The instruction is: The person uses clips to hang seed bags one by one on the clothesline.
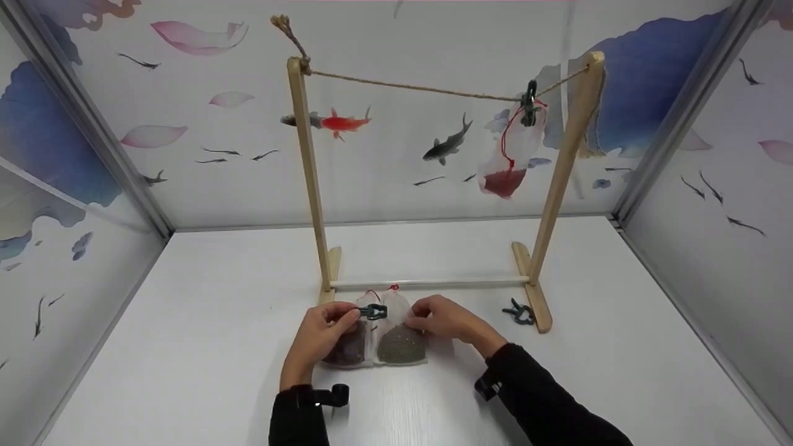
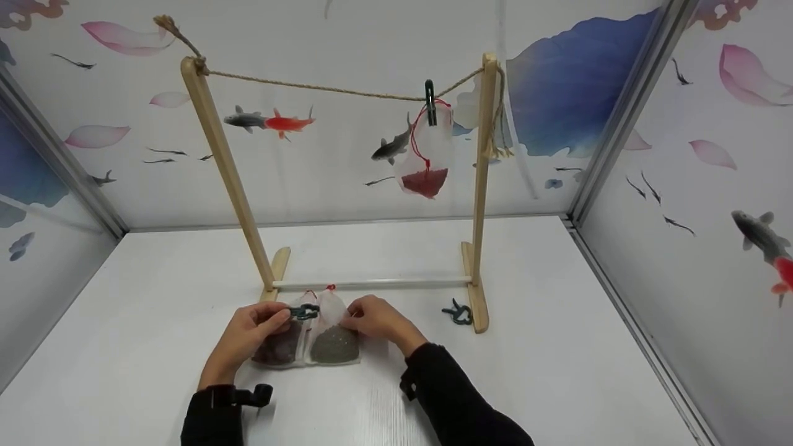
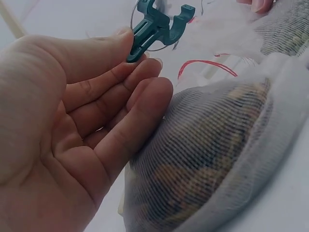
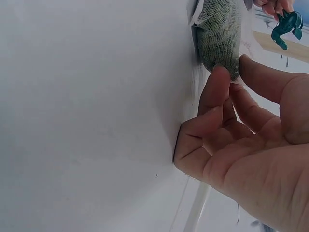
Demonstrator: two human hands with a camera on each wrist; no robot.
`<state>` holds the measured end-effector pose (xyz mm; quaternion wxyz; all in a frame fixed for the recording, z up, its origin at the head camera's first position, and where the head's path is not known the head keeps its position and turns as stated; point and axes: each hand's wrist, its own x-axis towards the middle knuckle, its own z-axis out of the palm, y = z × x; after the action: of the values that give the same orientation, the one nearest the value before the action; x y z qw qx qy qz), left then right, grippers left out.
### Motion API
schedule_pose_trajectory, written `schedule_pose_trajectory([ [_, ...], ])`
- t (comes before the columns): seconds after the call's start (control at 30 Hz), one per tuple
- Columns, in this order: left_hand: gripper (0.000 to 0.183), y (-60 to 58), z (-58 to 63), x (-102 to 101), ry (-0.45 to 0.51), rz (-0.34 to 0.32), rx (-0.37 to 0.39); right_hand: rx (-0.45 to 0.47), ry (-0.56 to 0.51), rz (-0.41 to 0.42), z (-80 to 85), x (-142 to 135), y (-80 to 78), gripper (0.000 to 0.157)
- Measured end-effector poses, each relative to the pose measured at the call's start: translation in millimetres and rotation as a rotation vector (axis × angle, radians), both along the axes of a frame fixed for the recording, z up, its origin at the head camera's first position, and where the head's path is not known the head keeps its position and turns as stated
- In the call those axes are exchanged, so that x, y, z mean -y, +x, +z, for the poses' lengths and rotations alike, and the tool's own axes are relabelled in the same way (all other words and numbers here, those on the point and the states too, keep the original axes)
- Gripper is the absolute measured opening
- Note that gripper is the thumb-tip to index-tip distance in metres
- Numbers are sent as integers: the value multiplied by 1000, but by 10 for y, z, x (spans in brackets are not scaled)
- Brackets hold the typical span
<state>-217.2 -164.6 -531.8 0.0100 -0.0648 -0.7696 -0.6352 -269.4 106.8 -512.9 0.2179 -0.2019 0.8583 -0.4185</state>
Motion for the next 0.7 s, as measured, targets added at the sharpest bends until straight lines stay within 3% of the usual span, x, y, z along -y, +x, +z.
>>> schedule_pose_trajectory([
  [0.3, 21, 160, 301, -64, -3, -24, 4, -17, -16, 13, -27, -33, -8, 12],
  [0.57, 22, 18, 12, -3, -21, -11, 5, -42, -19, 20, -28, -44, 4, 11],
  [0.7, 24, 3, -41, 12, -15, -3, 10, -56, -33, 28, -43, -50, 17, 11],
])
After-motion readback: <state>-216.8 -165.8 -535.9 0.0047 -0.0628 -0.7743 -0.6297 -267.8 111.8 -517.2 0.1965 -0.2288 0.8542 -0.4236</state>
